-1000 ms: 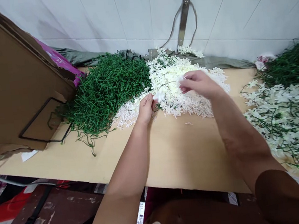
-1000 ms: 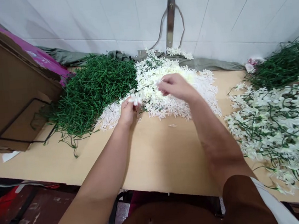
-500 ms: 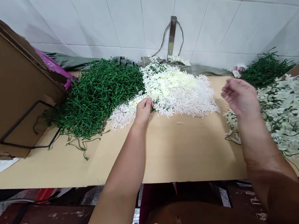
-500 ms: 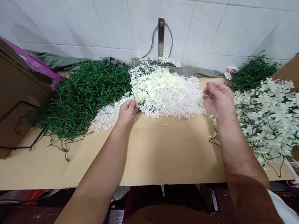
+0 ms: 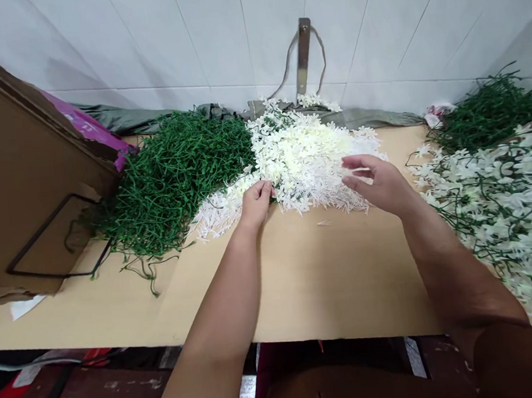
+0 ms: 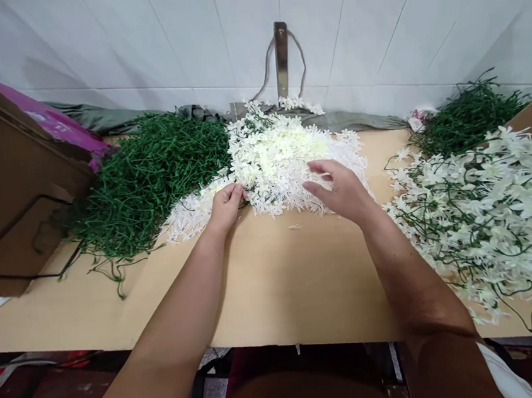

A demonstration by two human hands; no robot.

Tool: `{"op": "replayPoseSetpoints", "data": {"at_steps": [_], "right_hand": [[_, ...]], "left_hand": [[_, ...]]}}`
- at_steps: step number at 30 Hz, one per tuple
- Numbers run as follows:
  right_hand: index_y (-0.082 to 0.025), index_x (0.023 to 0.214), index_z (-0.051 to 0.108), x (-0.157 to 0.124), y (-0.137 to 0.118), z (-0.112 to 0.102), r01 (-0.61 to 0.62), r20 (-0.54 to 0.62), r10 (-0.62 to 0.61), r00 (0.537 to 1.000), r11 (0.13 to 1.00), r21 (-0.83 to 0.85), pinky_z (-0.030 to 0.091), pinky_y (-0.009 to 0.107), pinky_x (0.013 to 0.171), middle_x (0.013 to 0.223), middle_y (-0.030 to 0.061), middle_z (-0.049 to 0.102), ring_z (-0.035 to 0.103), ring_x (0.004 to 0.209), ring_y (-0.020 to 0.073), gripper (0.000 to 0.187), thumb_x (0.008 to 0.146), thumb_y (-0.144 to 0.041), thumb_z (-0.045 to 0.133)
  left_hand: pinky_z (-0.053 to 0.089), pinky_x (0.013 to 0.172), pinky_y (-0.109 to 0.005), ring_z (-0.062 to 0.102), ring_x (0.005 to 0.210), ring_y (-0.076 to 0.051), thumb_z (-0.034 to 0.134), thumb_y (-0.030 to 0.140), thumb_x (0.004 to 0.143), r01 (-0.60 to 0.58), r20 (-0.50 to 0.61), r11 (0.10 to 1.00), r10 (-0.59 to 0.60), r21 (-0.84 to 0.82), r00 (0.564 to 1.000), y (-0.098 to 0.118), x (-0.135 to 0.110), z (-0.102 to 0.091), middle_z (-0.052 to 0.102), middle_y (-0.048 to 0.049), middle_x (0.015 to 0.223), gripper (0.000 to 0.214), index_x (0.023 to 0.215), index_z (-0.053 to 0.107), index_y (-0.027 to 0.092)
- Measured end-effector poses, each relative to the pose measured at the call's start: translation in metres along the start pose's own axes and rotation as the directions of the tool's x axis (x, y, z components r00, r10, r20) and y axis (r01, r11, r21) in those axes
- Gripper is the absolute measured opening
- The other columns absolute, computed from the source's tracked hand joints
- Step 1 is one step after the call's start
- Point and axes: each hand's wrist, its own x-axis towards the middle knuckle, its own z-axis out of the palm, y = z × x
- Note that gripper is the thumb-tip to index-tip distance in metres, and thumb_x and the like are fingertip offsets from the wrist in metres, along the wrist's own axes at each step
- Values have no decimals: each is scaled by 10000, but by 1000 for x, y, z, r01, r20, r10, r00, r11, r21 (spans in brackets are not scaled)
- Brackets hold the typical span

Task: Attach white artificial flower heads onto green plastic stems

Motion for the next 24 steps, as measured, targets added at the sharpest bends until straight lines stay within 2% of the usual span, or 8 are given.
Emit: {"op": "replayPoseSetpoints", "data": {"at_steps": [2,5,8,11,13,16,19,24], "right_hand": [[-136,1264,588,5,33,-2,-98,-164,70,984,981,-168,432,546,1056,1338,212,576,542,1251,327,689,775,-620,616],[-15,1401,441,13,73,-5,-291,-265,198,944,879,-378,261,574,1163,1426,292,476,400,1383,389,865,767,-575,624],[71,1455,320,21,90,-2,-470,-282,383,880,792,-389,214,511,1197,1492,328,378,317,1444,395,917,805,-515,593],[72,1445,343,29,88,6,-600,-286,530,798,739,-307,249,488,1183,1466,330,411,342,1429,408,905,840,-573,537],[62,1440,359,35,83,13,-622,-281,558,781,738,-261,260,478,1179,1449,326,433,363,1417,408,927,831,-613,537],[15,1470,333,42,73,24,-607,-254,556,791,767,-208,280,476,1175,1485,297,401,352,1424,400,1024,750,-654,618],[-23,1470,340,47,62,36,-592,-228,550,803,781,-199,309,457,1162,1494,278,372,371,1406,391,1072,657,-603,728],[-82,1316,496,58,56,47,-550,-266,503,823,822,-146,394,410,1088,1351,213,490,505,1256,319,745,666,-367,723]], "left_hand": [[329,626,-254,368,567,-118,530,305,859,1,-8,1000,-1,6,1000,2,0,1,426,36,541,298,586,531,186],[324,617,-252,369,567,-118,536,309,848,-6,-13,1000,7,20,1000,2,0,2,422,37,533,285,591,539,185],[321,608,-256,367,566,-119,563,367,818,-2,-16,1000,3,28,1000,0,1,3,428,34,539,281,604,550,185],[328,616,-262,375,572,-122,574,424,794,-1,-12,999,1,38,1000,-5,1,4,437,30,551,294,620,555,187],[338,630,-263,397,591,-125,557,434,796,1,-7,999,-1,54,1000,-8,2,4,463,22,577,295,634,553,188],[350,650,-264,438,629,-132,513,404,823,13,10,996,-14,85,1000,-11,2,4,511,8,634,274,658,553,189],[350,654,-269,447,641,-134,481,371,851,16,22,994,-19,108,1000,-13,2,3,521,5,648,267,670,558,190],[335,634,-277,421,607,-132,481,345,864,17,17,994,-19,112,1000,-11,1,3,478,18,598,266,660,556,192]]}}
